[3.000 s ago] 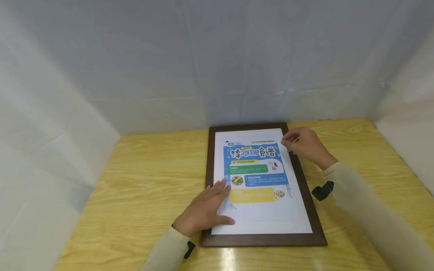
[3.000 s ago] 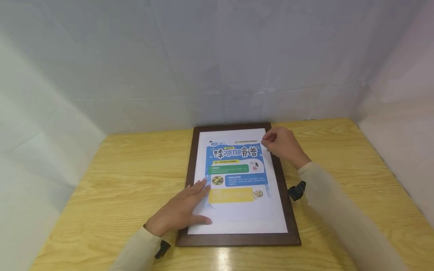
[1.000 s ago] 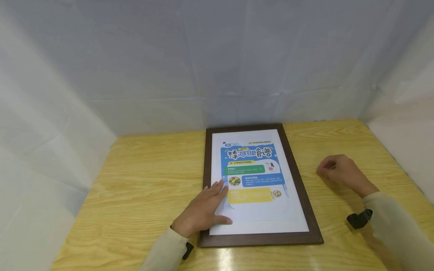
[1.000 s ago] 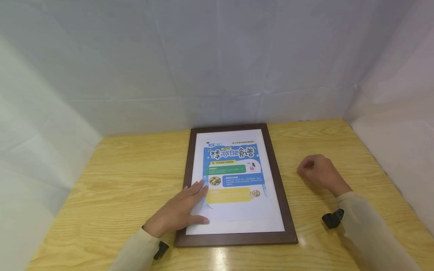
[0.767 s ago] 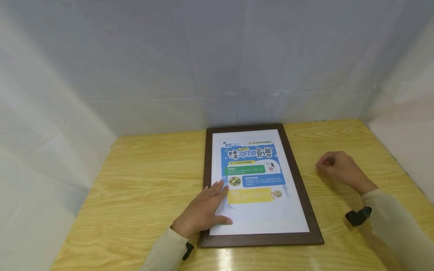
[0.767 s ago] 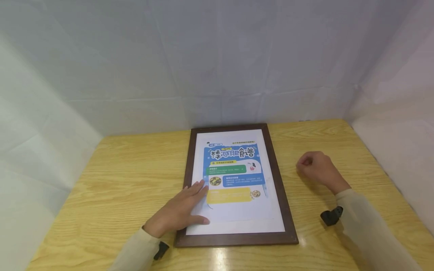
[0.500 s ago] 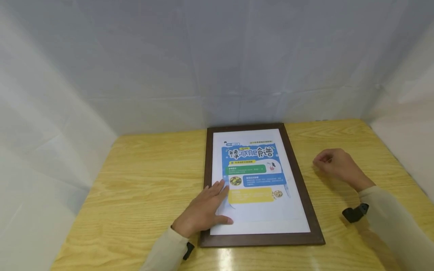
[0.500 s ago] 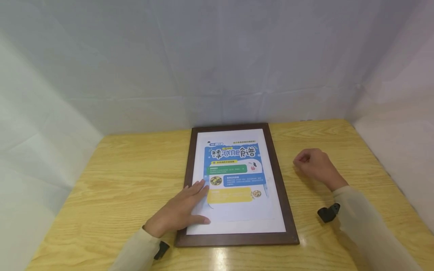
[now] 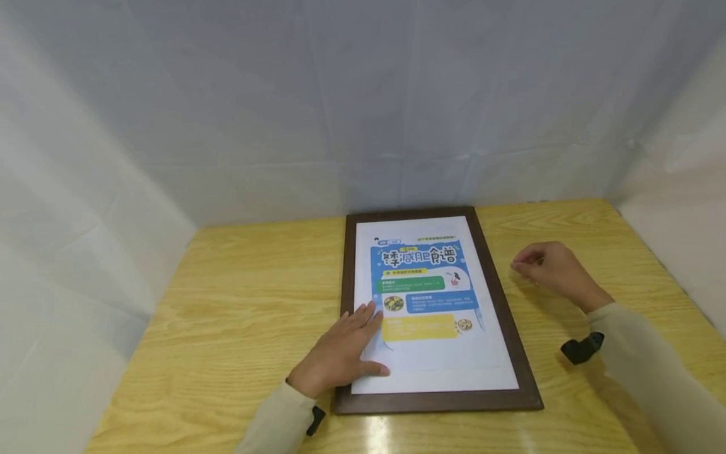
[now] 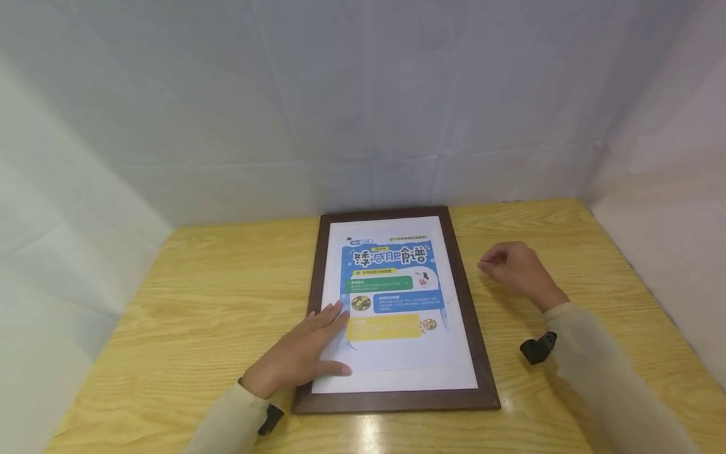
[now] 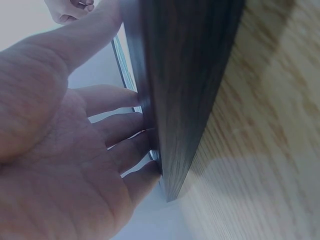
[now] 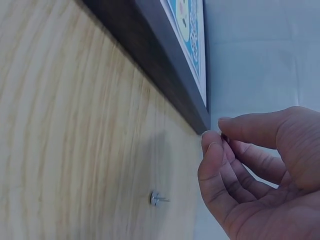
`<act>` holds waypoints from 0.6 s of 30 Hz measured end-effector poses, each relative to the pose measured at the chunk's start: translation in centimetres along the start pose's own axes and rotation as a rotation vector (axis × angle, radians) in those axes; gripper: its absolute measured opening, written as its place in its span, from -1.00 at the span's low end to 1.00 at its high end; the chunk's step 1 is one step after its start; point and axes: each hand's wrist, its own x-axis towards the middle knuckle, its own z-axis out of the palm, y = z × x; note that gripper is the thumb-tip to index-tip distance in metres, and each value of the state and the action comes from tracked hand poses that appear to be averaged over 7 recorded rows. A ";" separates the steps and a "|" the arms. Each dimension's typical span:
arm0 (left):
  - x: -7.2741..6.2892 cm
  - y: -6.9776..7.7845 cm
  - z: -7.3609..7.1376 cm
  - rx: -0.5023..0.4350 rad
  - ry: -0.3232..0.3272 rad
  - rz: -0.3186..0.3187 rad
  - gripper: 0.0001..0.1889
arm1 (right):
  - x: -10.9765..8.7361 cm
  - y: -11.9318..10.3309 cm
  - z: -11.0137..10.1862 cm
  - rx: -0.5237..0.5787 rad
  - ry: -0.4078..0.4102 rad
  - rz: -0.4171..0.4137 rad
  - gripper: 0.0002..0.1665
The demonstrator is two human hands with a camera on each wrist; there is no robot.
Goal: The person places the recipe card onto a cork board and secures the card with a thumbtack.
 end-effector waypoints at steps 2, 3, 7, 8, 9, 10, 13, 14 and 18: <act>0.0 0.0 0.0 -0.001 0.000 0.001 -0.01 | 0.1 -0.1 0.1 0.011 -0.001 -0.004 -0.71; -0.1 0.0 0.0 -0.002 0.000 0.001 -0.01 | 0.2 -0.2 0.1 0.009 -0.002 -0.006 -0.72; -0.1 0.0 0.0 0.003 0.001 0.004 -0.01 | 0.6 -0.4 0.3 0.011 -0.009 0.001 -0.72; -0.1 0.1 0.0 0.003 0.001 0.004 -0.01 | 0.7 -0.5 0.4 0.010 -0.010 0.001 -0.73; -0.1 0.0 0.0 0.004 0.001 0.004 -0.01 | 0.8 -0.6 0.5 0.007 -0.010 0.003 -0.73; -0.1 0.0 0.0 0.005 0.001 0.005 -0.01 | 0.9 -0.7 0.5 0.010 -0.011 0.004 -0.72; -0.2 0.1 0.0 0.005 0.003 0.006 -0.01 | 1.1 -1.1 0.6 0.008 -0.009 0.001 -0.72; -0.2 0.0 0.0 0.005 0.004 0.006 -0.01 | 1.2 -1.2 0.7 0.006 -0.008 -0.001 -0.71; -0.2 0.1 -0.1 0.003 0.007 0.001 -0.01 | 1.3 -1.7 0.7 0.007 -0.012 -0.004 -0.71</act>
